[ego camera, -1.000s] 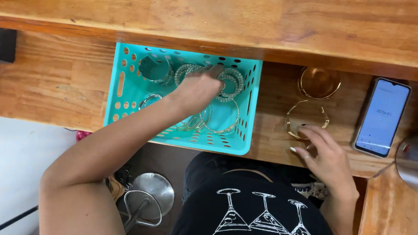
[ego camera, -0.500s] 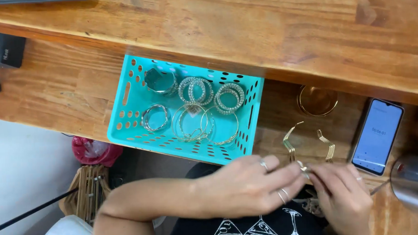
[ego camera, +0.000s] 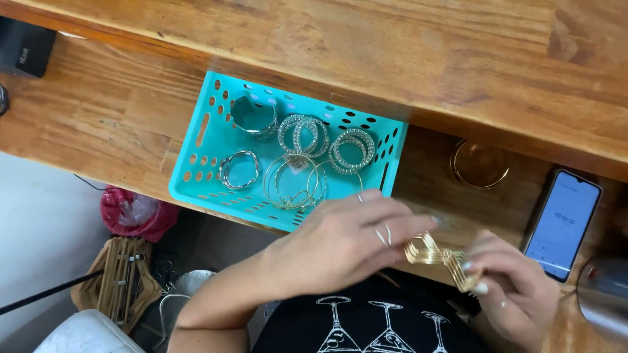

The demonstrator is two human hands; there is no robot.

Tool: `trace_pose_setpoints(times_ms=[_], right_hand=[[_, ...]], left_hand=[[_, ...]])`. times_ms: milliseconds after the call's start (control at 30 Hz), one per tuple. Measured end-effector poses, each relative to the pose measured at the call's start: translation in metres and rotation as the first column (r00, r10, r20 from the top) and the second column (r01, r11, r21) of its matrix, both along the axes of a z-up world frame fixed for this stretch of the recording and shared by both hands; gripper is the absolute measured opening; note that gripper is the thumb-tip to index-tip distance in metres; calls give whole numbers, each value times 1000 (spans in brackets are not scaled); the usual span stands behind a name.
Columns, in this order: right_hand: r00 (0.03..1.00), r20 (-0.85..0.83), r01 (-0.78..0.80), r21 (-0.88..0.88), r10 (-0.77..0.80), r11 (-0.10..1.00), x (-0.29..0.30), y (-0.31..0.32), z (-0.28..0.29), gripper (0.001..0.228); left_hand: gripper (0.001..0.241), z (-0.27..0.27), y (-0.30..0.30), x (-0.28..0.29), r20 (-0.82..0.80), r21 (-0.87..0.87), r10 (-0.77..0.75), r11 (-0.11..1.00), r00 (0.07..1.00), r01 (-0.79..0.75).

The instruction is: Sorting and organizing various bracelets and bangles in a blue plastic basket on a wooden counter.

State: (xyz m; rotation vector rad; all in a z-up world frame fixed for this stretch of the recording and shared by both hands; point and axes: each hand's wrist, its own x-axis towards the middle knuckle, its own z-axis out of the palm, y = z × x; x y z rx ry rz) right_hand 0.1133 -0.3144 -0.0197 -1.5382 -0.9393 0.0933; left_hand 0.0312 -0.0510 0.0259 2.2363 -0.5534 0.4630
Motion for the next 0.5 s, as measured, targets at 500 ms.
trace_pose_setpoints(times_ms=[500], right_hand=[[922,356,-47,-292,154,955,28,52,-5,29]], left_hand=[[22,-24,59,-16,-311,64,112,993,944,-97]])
